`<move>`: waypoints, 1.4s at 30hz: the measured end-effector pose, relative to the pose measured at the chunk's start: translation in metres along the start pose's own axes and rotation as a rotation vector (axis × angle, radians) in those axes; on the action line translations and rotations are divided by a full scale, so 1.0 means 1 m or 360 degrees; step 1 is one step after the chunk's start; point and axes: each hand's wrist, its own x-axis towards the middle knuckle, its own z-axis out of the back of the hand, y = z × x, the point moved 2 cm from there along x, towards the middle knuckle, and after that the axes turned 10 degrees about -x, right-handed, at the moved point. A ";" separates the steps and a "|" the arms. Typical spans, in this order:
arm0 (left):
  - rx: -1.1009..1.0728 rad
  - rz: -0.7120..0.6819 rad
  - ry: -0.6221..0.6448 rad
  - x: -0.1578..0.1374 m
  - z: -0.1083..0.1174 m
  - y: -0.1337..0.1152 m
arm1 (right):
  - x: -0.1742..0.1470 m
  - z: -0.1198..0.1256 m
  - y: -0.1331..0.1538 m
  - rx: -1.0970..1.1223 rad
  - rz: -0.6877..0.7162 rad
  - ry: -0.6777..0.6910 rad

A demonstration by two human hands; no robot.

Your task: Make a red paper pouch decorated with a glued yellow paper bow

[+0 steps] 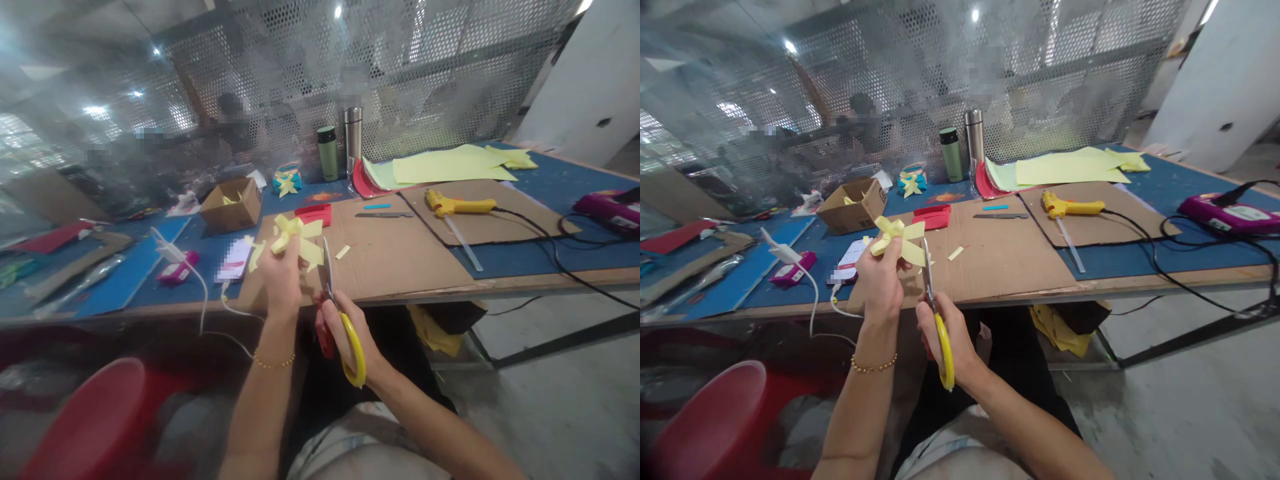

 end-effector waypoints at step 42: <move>0.0139 -0.0105 0.0032 -0.006 0.007 0.011 | -0.005 -0.006 -0.007 0.0066 -0.0085 -0.0082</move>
